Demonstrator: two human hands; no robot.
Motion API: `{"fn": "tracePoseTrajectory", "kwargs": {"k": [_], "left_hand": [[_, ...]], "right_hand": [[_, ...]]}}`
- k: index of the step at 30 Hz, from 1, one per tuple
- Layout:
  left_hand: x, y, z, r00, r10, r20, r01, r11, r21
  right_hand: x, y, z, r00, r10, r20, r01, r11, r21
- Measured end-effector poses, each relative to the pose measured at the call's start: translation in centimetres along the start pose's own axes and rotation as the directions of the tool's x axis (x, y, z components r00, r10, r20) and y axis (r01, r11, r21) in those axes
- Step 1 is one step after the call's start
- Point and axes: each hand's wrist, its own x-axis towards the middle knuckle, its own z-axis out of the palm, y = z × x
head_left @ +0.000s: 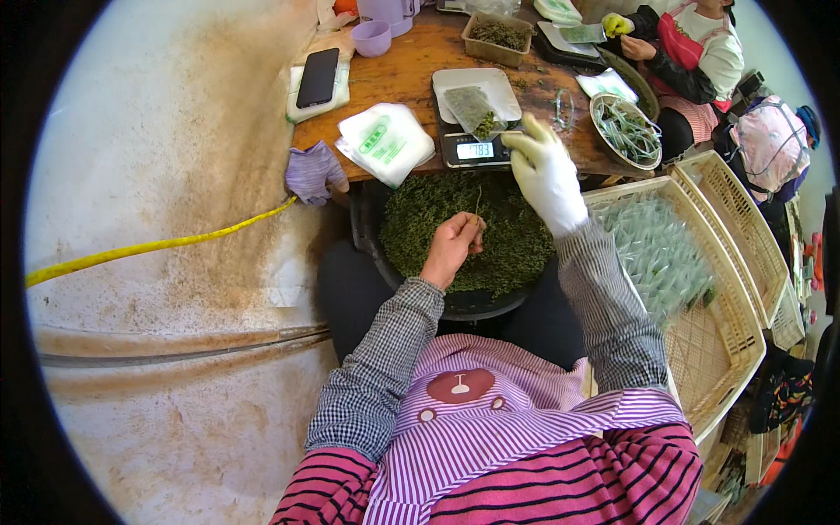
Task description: The person scoops green tea leaves from a large bowl, places them into small plastic bags, weighs each bag on a digital scale, and then places the sealed bags into a basket. The process is repeated continuously.
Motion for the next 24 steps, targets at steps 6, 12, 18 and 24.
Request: {"fn": "tracePoseTrajectory", "kwargs": {"k": [6,12,18,24], "left_hand": [[-0.2,-1.4,0.0,0.984,0.125,0.126,-0.151,0.963,0.222],[-1.8,-0.4,-0.2,0.968,0.181,0.172,-0.243,0.841,0.483],[-2.7,0.1,0.0,0.915,0.345,0.211,-0.372,0.515,0.772],[-2.3,-0.3,-0.1,0.862,0.469,0.193,-0.398,0.390,0.830]], "right_hand": [[-8.3,-0.4,0.4,0.965,-0.052,0.257,-0.082,0.871,0.484],[-10.1,0.4,-0.4,0.907,0.078,0.415,-0.265,0.871,0.415],[-10.5,1.1,-0.8,0.757,0.209,0.618,-0.498,0.797,0.341],[-10.8,2.1,0.4,0.562,0.256,0.786,-0.799,0.413,0.436]]}}
